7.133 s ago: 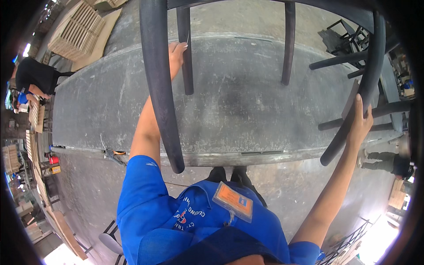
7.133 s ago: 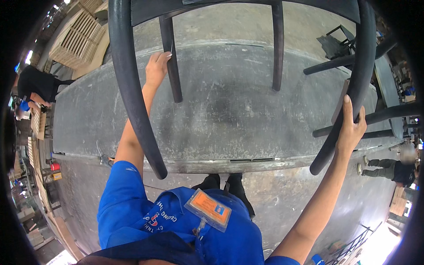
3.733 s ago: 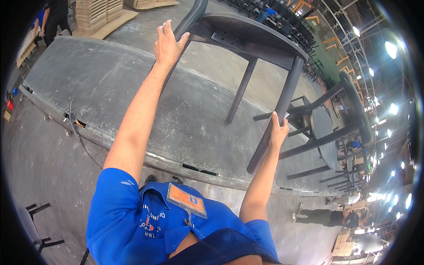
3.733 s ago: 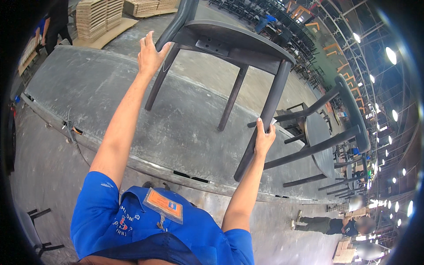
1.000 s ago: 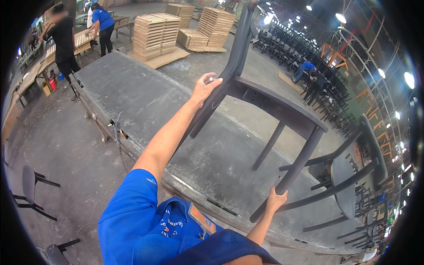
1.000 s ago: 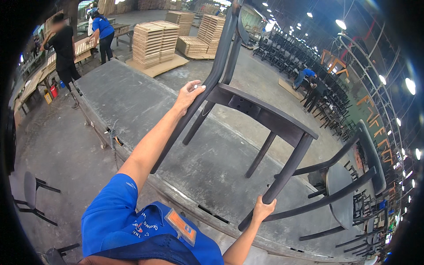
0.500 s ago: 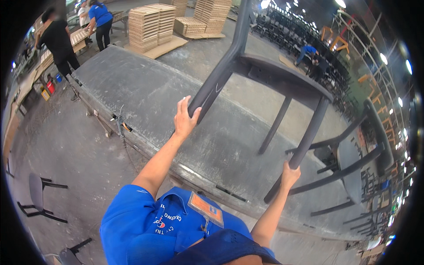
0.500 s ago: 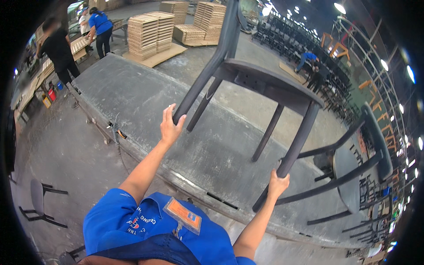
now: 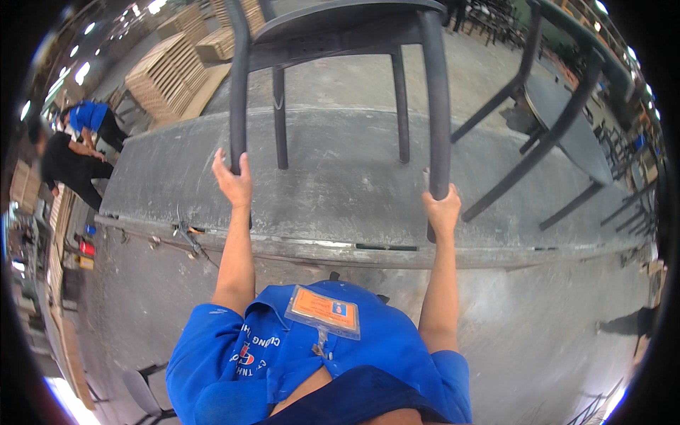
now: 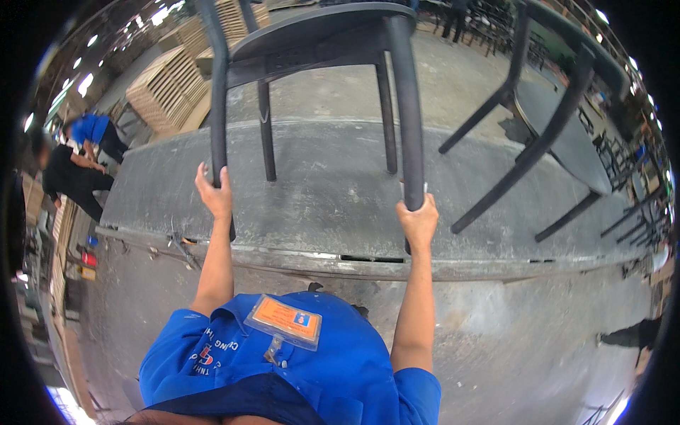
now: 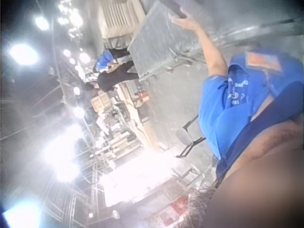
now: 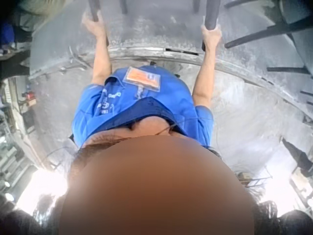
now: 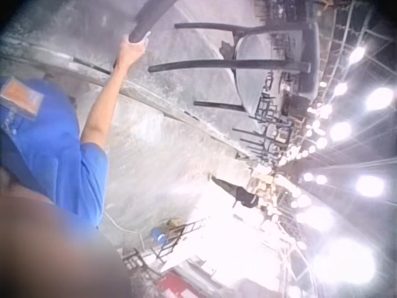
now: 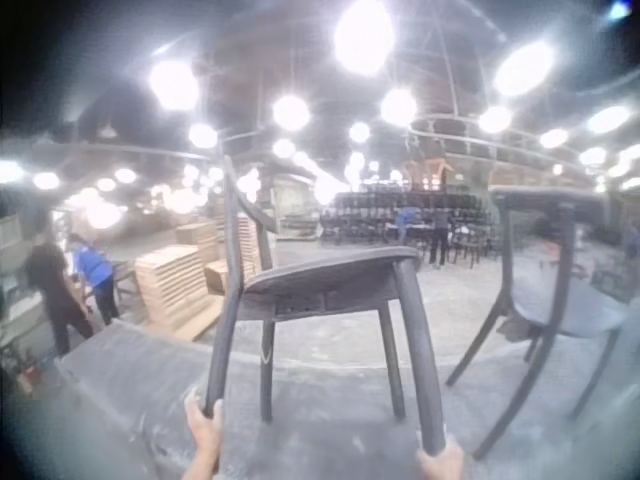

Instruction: The person sands a black chair using a sanding block, moving it across the seat, legs, and backrest. The chair is repeatedly repositioned and turned over to access different surfaces. The person continues sanding multiple areas of the chair throughout the clip.

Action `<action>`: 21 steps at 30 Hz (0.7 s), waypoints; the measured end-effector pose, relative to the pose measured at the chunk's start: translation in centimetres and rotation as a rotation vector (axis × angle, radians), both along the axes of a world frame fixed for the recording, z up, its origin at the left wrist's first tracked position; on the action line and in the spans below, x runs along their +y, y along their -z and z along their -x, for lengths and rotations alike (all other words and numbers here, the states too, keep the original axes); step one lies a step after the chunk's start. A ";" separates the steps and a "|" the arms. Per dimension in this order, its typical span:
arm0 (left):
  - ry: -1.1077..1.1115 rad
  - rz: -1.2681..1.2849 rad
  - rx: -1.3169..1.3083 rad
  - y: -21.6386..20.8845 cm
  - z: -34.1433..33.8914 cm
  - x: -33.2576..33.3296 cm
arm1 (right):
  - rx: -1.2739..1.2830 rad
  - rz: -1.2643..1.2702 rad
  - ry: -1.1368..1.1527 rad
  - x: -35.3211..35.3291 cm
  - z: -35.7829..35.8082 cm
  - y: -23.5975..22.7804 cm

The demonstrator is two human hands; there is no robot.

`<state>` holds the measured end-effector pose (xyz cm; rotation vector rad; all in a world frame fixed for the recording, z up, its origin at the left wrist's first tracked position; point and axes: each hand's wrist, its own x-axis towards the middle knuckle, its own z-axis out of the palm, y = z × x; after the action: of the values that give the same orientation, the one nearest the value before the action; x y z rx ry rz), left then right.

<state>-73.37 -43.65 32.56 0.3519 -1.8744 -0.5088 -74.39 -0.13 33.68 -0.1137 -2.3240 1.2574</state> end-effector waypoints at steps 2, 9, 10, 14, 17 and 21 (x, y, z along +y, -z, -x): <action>-0.046 0.036 0.003 0.3 -0.6 -0.4 | -0.056 0.089 0.047 -0.6 -1.7 0.5; -0.001 -0.224 0.033 2.4 -3.0 -1.9 | -0.056 0.205 -0.080 -2.1 -7.9 3.1; 0.025 -0.291 0.046 2.7 -3.1 -2.4 | -0.067 0.227 -0.100 -2.4 -8.8 3.3; -0.155 -0.399 0.061 2.8 -2.8 -5.8 | -0.123 0.390 -0.233 -4.9 -13.4 3.8; 0.017 -0.772 0.169 2.2 -2.5 -9.0 | -0.059 0.405 -0.405 -6.2 -15.2 4.5; 0.065 -1.143 0.589 4.0 -4.3 -11.0 | 0.001 0.468 -0.464 -6.4 -15.6 5.4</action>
<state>-69.07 -54.64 28.59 0.7726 -0.8728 -1.5278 -58.78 -6.57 28.27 0.2875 -2.0752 2.0117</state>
